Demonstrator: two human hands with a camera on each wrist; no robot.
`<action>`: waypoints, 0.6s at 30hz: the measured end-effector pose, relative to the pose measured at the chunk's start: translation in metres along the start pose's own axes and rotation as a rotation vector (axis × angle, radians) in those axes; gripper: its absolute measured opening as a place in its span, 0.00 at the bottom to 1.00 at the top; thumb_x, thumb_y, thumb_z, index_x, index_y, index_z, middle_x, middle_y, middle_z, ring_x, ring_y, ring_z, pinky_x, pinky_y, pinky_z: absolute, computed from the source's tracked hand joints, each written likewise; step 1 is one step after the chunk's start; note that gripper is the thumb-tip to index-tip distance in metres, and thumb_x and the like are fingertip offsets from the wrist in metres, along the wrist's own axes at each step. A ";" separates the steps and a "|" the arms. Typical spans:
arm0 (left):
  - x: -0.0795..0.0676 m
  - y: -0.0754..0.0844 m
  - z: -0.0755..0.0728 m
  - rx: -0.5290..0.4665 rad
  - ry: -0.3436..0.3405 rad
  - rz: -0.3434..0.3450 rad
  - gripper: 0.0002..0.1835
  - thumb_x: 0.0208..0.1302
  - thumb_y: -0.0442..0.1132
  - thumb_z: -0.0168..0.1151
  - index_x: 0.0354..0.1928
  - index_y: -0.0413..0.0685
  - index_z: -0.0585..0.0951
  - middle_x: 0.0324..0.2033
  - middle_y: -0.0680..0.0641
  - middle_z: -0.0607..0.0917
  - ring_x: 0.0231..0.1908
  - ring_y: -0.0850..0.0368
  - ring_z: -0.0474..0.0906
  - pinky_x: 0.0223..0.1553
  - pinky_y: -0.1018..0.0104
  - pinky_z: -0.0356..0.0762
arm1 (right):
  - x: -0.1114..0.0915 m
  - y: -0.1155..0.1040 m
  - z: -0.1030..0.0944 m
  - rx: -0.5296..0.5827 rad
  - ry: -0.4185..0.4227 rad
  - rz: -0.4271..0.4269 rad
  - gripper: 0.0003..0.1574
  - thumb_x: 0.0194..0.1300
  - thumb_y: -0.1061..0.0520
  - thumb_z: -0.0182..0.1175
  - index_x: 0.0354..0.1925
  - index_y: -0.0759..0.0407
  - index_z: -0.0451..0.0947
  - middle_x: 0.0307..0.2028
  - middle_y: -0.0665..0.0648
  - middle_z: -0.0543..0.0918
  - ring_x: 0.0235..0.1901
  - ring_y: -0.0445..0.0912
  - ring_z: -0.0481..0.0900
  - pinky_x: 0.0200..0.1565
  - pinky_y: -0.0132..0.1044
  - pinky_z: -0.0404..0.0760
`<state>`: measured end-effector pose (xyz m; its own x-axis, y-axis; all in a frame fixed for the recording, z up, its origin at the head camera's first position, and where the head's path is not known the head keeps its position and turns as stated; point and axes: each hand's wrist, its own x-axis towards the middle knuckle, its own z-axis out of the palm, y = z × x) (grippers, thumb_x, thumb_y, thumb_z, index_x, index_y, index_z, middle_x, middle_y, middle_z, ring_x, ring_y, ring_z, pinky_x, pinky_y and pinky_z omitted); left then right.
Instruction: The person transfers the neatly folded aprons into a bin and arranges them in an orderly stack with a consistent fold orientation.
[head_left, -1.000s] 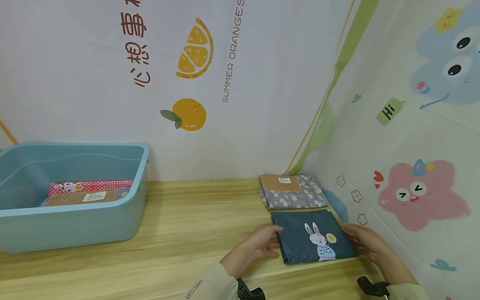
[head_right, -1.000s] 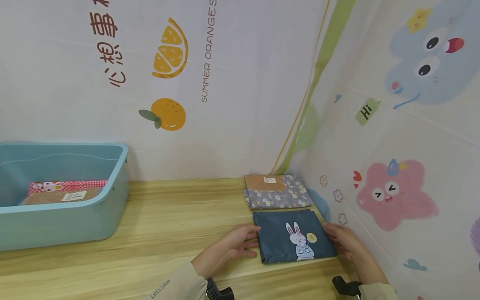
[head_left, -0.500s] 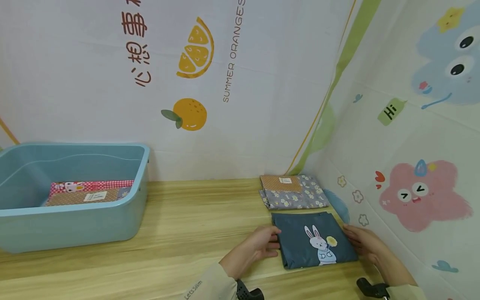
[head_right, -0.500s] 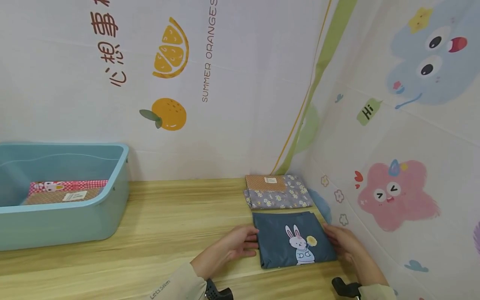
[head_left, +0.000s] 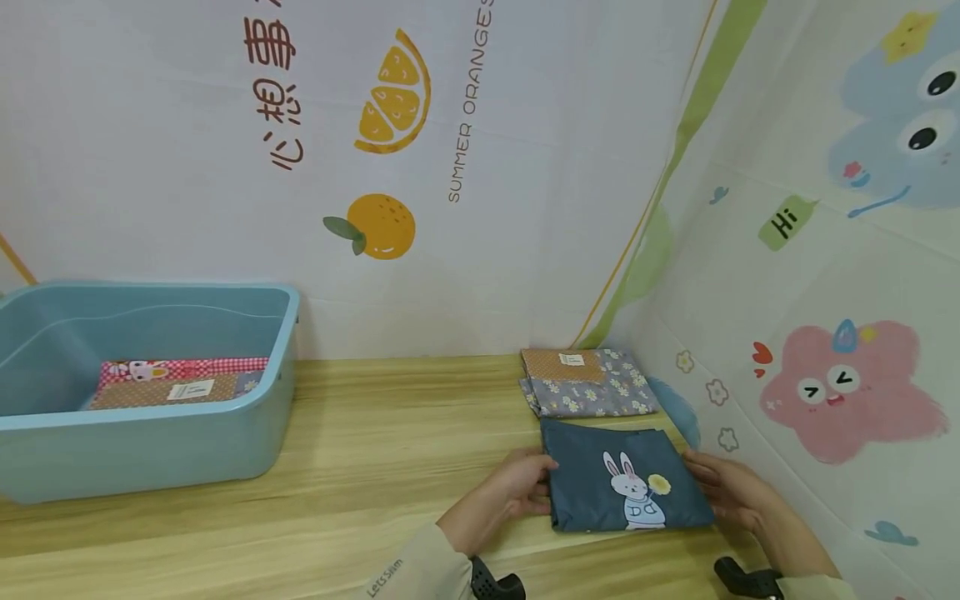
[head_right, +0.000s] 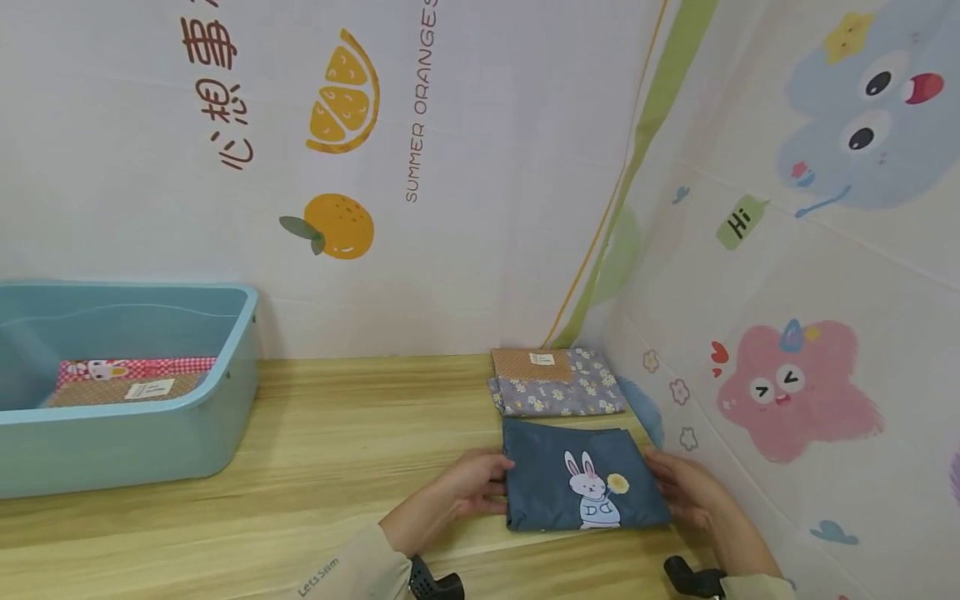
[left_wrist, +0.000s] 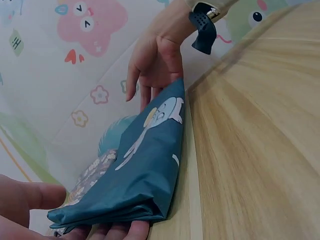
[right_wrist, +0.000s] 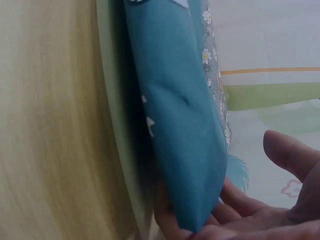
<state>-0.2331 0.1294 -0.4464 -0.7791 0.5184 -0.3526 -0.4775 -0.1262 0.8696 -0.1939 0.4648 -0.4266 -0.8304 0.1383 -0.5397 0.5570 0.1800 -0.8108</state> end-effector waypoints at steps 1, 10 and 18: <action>0.000 0.000 -0.001 0.003 0.009 0.005 0.29 0.69 0.33 0.51 0.70 0.29 0.62 0.56 0.28 0.80 0.53 0.36 0.83 0.55 0.35 0.80 | 0.000 0.001 0.000 0.000 -0.007 -0.004 0.53 0.79 0.40 0.45 0.79 0.71 0.33 0.77 0.78 0.35 0.76 0.75 0.39 0.65 0.55 0.72; -0.003 -0.002 -0.007 0.075 0.036 0.038 0.20 0.69 0.28 0.51 0.61 0.30 0.72 0.38 0.38 0.85 0.38 0.48 0.86 0.41 0.40 0.86 | -0.001 0.012 -0.001 -0.032 -0.027 -0.061 0.45 0.79 0.47 0.45 0.78 0.73 0.42 0.76 0.79 0.41 0.70 0.67 0.60 0.52 0.39 0.81; -0.002 -0.003 -0.010 0.077 0.055 0.053 0.21 0.68 0.27 0.53 0.62 0.29 0.71 0.37 0.43 0.82 0.34 0.53 0.83 0.35 0.54 0.86 | -0.007 0.013 0.001 -0.018 -0.051 -0.055 0.48 0.78 0.52 0.45 0.78 0.75 0.32 0.76 0.79 0.39 0.58 0.49 0.73 0.52 0.38 0.82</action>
<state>-0.2342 0.1208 -0.4517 -0.8247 0.4649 -0.3222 -0.4040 -0.0854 0.9108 -0.1805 0.4655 -0.4338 -0.8594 0.0780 -0.5053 0.5099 0.2035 -0.8358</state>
